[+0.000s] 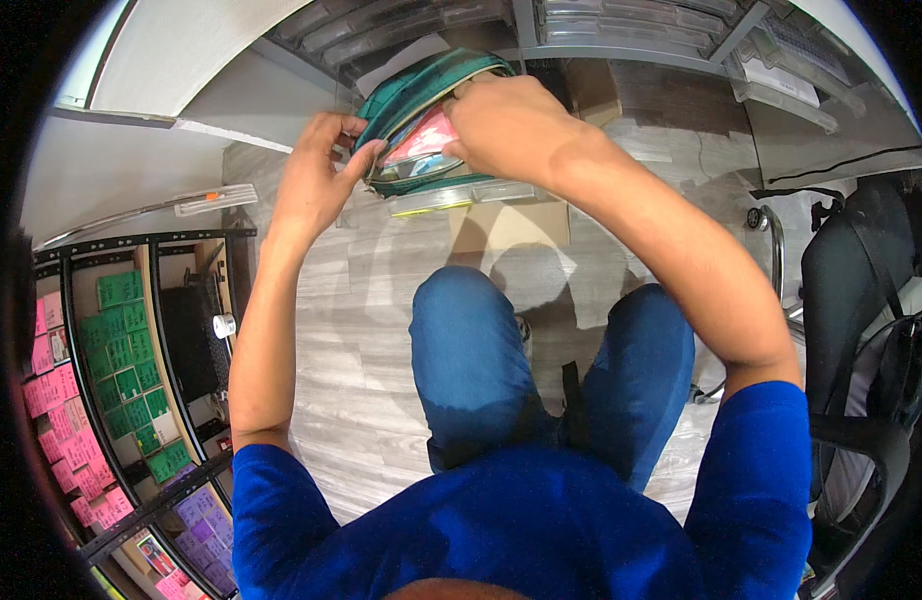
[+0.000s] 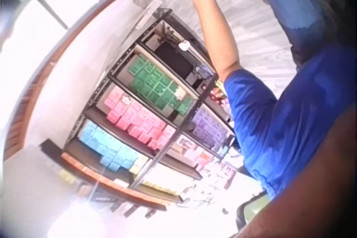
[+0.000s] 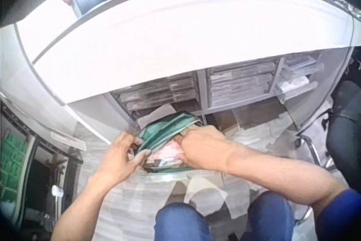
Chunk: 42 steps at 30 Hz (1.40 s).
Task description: The person opens a cash drawer, counts banknotes, and places them into a wallet. They then interact with a customer at the counter, handling more cash and a small box. Finally, they place several boxed items onto a display shelf.
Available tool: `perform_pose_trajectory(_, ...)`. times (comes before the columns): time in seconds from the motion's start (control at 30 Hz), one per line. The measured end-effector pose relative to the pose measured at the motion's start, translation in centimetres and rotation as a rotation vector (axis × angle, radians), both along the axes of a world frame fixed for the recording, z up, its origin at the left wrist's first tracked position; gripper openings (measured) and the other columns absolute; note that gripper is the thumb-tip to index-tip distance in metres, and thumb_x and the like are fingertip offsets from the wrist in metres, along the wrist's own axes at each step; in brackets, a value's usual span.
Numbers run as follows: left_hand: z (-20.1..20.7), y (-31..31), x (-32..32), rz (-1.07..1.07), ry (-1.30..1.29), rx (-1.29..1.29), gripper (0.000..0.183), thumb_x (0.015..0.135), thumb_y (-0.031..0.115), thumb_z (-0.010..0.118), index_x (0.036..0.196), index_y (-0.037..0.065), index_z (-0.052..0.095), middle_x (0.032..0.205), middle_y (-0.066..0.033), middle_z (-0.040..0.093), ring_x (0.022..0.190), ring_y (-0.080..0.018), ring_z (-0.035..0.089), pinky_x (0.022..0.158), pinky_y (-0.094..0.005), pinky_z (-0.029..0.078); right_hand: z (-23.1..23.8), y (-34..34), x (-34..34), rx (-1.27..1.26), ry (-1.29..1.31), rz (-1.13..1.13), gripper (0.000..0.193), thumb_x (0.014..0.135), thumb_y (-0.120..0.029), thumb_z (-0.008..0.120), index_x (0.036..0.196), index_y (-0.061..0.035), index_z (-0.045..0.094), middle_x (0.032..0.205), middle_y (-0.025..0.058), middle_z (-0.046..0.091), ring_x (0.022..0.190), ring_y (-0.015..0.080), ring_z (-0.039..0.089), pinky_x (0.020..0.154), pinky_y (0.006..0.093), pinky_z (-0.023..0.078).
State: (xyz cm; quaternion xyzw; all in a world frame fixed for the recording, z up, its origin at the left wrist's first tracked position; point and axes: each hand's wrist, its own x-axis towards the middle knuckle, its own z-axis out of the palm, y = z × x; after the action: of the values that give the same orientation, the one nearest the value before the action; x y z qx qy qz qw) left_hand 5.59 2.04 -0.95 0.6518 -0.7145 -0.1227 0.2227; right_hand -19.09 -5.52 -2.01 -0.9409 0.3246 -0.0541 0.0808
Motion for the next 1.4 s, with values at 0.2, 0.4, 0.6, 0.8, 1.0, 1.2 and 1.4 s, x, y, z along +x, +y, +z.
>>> perform_pose_trajectory(0.2, -0.2, -0.7, -0.8, 0.163, 0.223, 0.104, 0.032, 0.098, 0.033, 0.073, 0.101, 0.001, 0.069, 0.078, -0.0040, 0.065, 0.072, -0.0110, 0.056, 0.067, -0.0283, 0.046, -4.4, -2.0, -1.7, 0.009, -0.555, -0.017, 0.027, 0.092, -0.028, 0.073, 0.111, -0.0098, 0.075, 0.109, 0.0103, 0.070, 0.104, 0.0326, 0.064, 0.090, 0.0420, 0.052)
perform_pose_trajectory(0.4, -1.2, -2.0, 0.1, 0.192, 0.373, 0.059, 0.035, 0.099, 0.037, 0.069, 0.095, 0.002, 0.070, 0.077, -0.0078, 0.067, 0.070, -0.0159, 0.058, 0.066, -0.0334, 0.049, -4.8, -2.1, -0.7, -0.182, -0.711, -0.134, 0.024, 0.091, -0.026, 0.072, 0.106, -0.0076, 0.073, 0.100, 0.0120, 0.064, 0.100, 0.0342, 0.056, 0.090, 0.0434, 0.046)
perform_pose_trajectory(0.6, -3.0, -1.2, -0.6, 0.282, 0.290, 0.023, 0.030, 0.096, 0.030, 0.073, 0.091, 0.002, 0.068, 0.082, -0.0082, 0.069, 0.074, -0.0146, 0.062, 0.073, -0.0330, 0.052, -3.3, 3.6, 0.4, 0.116, -0.632, -0.097, 0.041, 0.091, -0.046, 0.072, 0.096, -0.0053, 0.070, 0.093, 0.0160, 0.073, 0.092, 0.0368, 0.072, 0.078, 0.0473, 0.056)
perform_pose_trajectory(0.8, -1.7, -2.5, -1.2, 0.253, 0.547, 0.033, 0.033, 0.095, 0.033, 0.076, 0.092, 0.004, 0.060, 0.074, 0.0004, 0.059, 0.063, -0.0084, 0.054, 0.056, -0.0263, 0.045, -2.6, 5.7, 4.6, 0.056, -0.487, -0.170, 0.053, 0.082, -0.050, 0.079, 0.098, -0.0012, 0.064, 0.085, 0.0196, 0.072, 0.080, 0.0377, 0.072, 0.071, 0.0492, 0.056)
perform_pose_trajectory(1.0, -2.9, -1.2, -0.1, 0.080, 1.056, 0.083, 0.019, 0.099, 0.013, 0.068, 0.111, 0.002, 0.059, 0.098, -0.0040, 0.066, 0.084, -0.0110, 0.060, 0.078, -0.0263, 0.050, -4.7, 5.0, 6.1, 0.166, -0.545, -0.311, 0.027, 0.088, -0.032, 0.072, 0.099, -0.0073, 0.067, 0.092, 0.0190, 0.073, 0.084, 0.0410, 0.071, 0.074, 0.0533, 0.056)
perform_pose_trajectory(1.2, -1.0, 2.2, -1.9, -0.031, 0.336, 0.080, 0.039, 0.092, 0.004, 0.070, 0.129, 0.001, 0.059, 0.122, -0.0122, 0.067, 0.119, -0.0233, 0.062, 0.104, -0.0363, 0.047, -5.7, 3.5, 5.3, 0.222, -0.780, -0.239, 0.024, 0.088, -0.027, 0.072, 0.089, -0.0036, 0.070, 0.085, 0.0193, 0.073, 0.083, 0.0406, 0.071, 0.074, 0.0520, 0.056)
perform_pose_trajectory(1.4, -2.4, 1.4, 0.0, -0.055, -0.121, -0.089, 0.025, 0.091, 0.014, 0.073, 0.112, 0.002, 0.069, 0.112, -0.0131, 0.067, 0.116, -0.0290, 0.061, 0.099, -0.0401, 0.048, -4.7, 4.3, 5.9, 0.135, -0.451, -0.253, 0.037, 0.084, -0.040, 0.077, 0.091, -0.0032, 0.076, 0.091, 0.0211, 0.074, 0.090, 0.0387, 0.073, 0.079, 0.0490, 0.058)
